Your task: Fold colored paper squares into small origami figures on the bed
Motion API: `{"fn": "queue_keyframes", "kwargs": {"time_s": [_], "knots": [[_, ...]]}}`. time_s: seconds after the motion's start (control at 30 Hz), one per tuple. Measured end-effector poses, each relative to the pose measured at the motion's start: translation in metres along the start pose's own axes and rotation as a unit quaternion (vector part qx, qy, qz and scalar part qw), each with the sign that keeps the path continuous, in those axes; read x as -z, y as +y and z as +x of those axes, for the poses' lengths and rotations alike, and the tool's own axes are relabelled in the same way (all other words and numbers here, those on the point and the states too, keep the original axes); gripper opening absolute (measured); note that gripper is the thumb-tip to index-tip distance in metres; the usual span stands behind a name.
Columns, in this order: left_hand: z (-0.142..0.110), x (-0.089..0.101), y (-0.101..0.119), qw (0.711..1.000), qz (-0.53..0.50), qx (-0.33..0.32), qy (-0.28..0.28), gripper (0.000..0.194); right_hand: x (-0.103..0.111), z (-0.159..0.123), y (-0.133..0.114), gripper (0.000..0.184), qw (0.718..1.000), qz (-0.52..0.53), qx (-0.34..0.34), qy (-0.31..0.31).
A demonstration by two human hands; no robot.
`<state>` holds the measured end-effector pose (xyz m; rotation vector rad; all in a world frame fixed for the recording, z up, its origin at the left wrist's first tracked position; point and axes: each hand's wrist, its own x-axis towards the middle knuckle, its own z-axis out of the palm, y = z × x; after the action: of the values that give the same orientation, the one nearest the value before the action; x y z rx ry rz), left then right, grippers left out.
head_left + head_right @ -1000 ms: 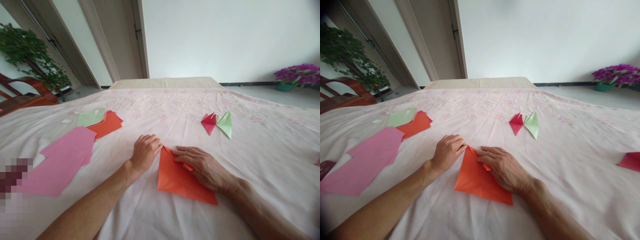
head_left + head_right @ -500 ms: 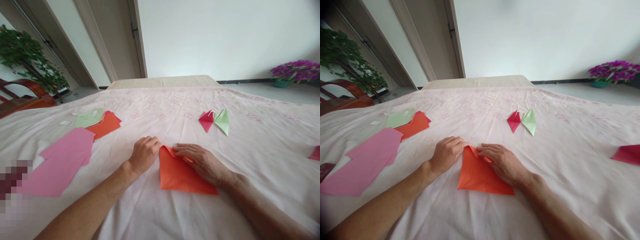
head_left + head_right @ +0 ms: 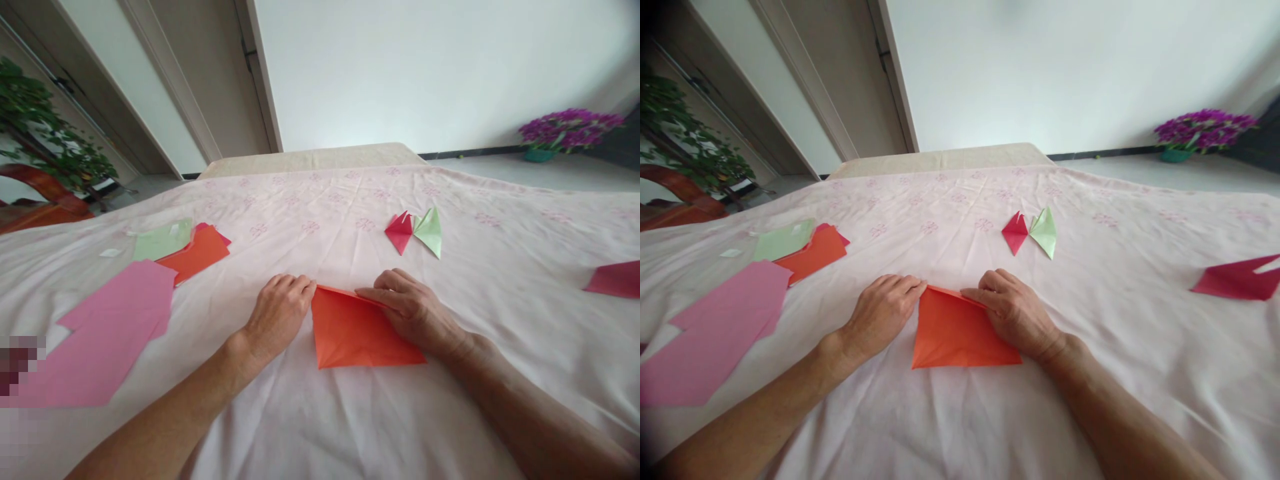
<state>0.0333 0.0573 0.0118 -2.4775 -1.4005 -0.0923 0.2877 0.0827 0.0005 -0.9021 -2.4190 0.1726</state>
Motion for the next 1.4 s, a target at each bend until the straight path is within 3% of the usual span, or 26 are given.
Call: {"fn": "queue_keyframes", "kwargs": {"time_s": [0.33,0.67,0.87,1.1,1.23,1.3,1.33,1.4], "knots": [[-0.001,0.001,0.000,0.999,-0.050,0.014,0.009,0.028,0.002,-0.005,0.000,0.046,0.994,-0.078,-0.013,-0.073],[0.000,-0.004,0.001,0.998,-0.038,0.015,0.039,0.022,0.003,-0.005,-0.001,0.035,0.993,-0.077,-0.038,-0.082],[-0.001,-0.005,-0.001,0.999,-0.023,0.009,0.026,0.023,0.006,-0.004,-0.006,0.029,0.991,-0.082,-0.037,-0.094],[-0.004,-0.005,-0.008,0.998,-0.052,-0.013,0.019,0.036,-0.002,-0.011,0.003,0.043,0.995,-0.020,-0.093,-0.025],[-0.004,-0.005,-0.008,0.999,-0.046,-0.007,0.012,0.034,0.007,-0.011,-0.005,0.038,0.978,-0.018,-0.174,0.113],[-0.004,-0.005,-0.007,0.999,-0.047,0.000,0.010,0.034,0.020,-0.012,-0.020,0.035,0.971,-0.004,-0.165,0.172],[-0.003,-0.004,-0.006,0.999,-0.051,0.003,0.010,0.034,0.027,-0.013,-0.030,0.033,0.975,0.015,-0.139,0.176],[-0.003,-0.004,-0.006,0.998,-0.063,0.006,0.012,0.034,0.037,-0.016,-0.052,0.035,0.991,0.064,-0.078,0.082]]}}
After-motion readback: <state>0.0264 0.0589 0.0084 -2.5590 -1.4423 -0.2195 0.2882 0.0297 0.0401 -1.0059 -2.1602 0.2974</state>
